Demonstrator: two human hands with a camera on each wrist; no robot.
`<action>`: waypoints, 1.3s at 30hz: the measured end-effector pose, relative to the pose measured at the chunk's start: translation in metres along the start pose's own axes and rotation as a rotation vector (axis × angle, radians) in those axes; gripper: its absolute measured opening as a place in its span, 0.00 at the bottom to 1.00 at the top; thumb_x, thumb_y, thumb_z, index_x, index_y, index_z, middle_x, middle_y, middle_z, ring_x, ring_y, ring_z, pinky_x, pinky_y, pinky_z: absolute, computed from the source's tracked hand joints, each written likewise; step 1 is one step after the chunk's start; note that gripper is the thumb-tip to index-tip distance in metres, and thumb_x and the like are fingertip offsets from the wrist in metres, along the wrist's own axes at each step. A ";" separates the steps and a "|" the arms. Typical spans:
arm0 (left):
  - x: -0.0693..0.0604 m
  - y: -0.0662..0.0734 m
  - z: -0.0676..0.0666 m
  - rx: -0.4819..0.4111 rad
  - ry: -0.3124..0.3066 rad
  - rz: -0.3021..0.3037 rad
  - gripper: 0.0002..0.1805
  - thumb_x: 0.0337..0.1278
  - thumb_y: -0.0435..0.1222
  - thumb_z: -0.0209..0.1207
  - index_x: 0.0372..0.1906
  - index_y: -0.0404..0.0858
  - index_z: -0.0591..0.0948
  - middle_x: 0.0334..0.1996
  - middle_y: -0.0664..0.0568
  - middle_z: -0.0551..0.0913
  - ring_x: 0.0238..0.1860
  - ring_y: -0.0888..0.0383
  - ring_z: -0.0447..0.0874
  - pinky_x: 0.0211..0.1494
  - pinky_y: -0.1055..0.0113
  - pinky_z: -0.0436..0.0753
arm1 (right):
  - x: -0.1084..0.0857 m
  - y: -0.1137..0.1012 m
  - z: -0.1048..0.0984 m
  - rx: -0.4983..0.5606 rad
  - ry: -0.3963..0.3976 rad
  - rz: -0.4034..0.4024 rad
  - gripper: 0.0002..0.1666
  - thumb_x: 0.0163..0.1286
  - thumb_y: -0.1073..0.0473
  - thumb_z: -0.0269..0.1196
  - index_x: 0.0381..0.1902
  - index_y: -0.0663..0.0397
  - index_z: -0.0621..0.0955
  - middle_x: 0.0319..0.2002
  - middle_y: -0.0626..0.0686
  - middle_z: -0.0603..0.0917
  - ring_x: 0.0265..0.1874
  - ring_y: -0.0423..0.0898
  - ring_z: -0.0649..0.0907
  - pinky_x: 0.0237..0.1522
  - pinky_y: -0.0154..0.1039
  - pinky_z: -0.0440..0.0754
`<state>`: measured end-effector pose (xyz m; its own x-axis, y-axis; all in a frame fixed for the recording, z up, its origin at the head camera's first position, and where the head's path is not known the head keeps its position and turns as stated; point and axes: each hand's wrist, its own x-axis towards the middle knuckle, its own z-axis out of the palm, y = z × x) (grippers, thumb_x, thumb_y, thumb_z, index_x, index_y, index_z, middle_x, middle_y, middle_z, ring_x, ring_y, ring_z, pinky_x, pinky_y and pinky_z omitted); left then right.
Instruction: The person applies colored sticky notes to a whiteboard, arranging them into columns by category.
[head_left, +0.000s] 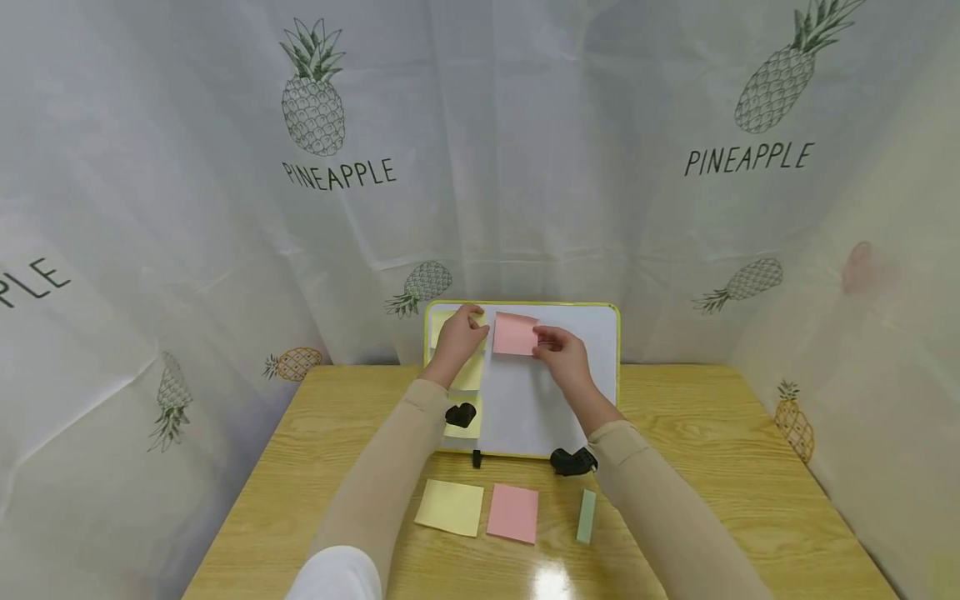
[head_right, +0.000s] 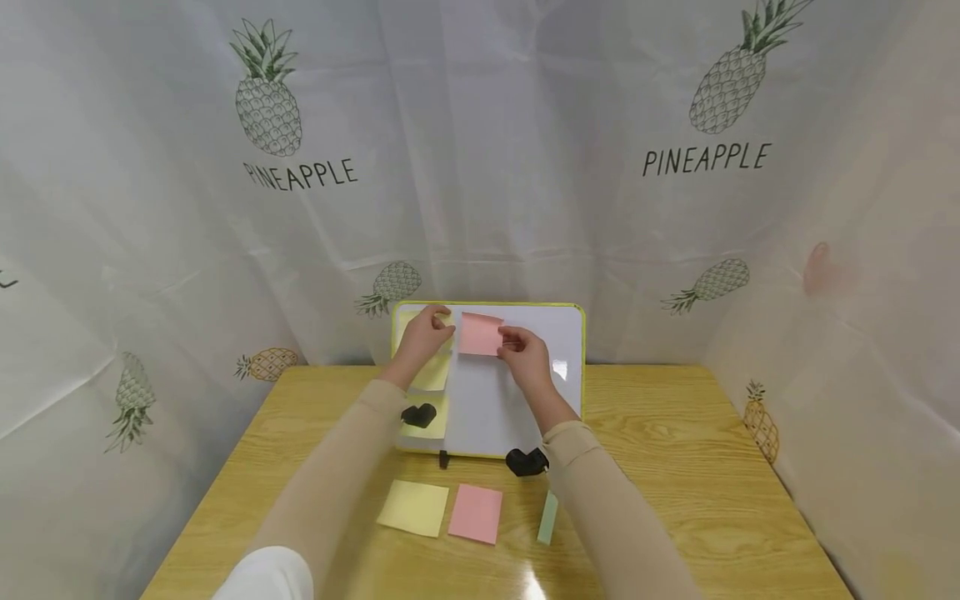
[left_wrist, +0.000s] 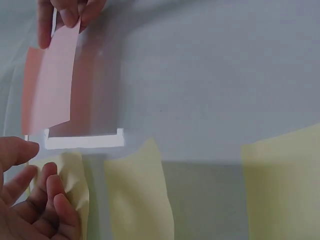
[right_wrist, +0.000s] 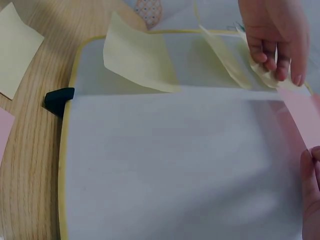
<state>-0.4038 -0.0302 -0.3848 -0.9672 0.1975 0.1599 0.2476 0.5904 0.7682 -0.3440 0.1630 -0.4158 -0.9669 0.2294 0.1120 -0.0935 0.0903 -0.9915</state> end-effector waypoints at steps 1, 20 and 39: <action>0.001 0.000 0.000 -0.008 0.001 0.000 0.22 0.66 0.38 0.60 0.63 0.40 0.73 0.37 0.50 0.78 0.33 0.55 0.76 0.37 0.61 0.76 | 0.000 0.000 0.000 -0.004 0.002 0.001 0.21 0.62 0.77 0.62 0.54 0.64 0.81 0.46 0.60 0.80 0.43 0.49 0.79 0.41 0.33 0.82; -0.002 0.000 0.005 -0.095 -0.039 0.044 0.17 0.67 0.37 0.58 0.58 0.43 0.76 0.37 0.50 0.78 0.38 0.52 0.76 0.39 0.59 0.76 | 0.005 0.001 0.008 -0.076 0.041 -0.019 0.22 0.60 0.77 0.62 0.53 0.64 0.81 0.43 0.60 0.81 0.41 0.49 0.79 0.37 0.28 0.79; -0.001 0.003 0.012 -0.066 -0.026 0.041 0.19 0.66 0.36 0.57 0.61 0.46 0.77 0.33 0.51 0.78 0.29 0.55 0.71 0.32 0.63 0.71 | 0.006 0.000 0.006 -0.139 0.024 -0.062 0.20 0.61 0.77 0.61 0.51 0.65 0.82 0.42 0.59 0.81 0.42 0.51 0.79 0.42 0.38 0.82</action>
<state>-0.4015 -0.0193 -0.3901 -0.9544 0.2408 0.1764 0.2814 0.5286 0.8009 -0.3507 0.1588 -0.4155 -0.9541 0.2426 0.1755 -0.1169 0.2381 -0.9642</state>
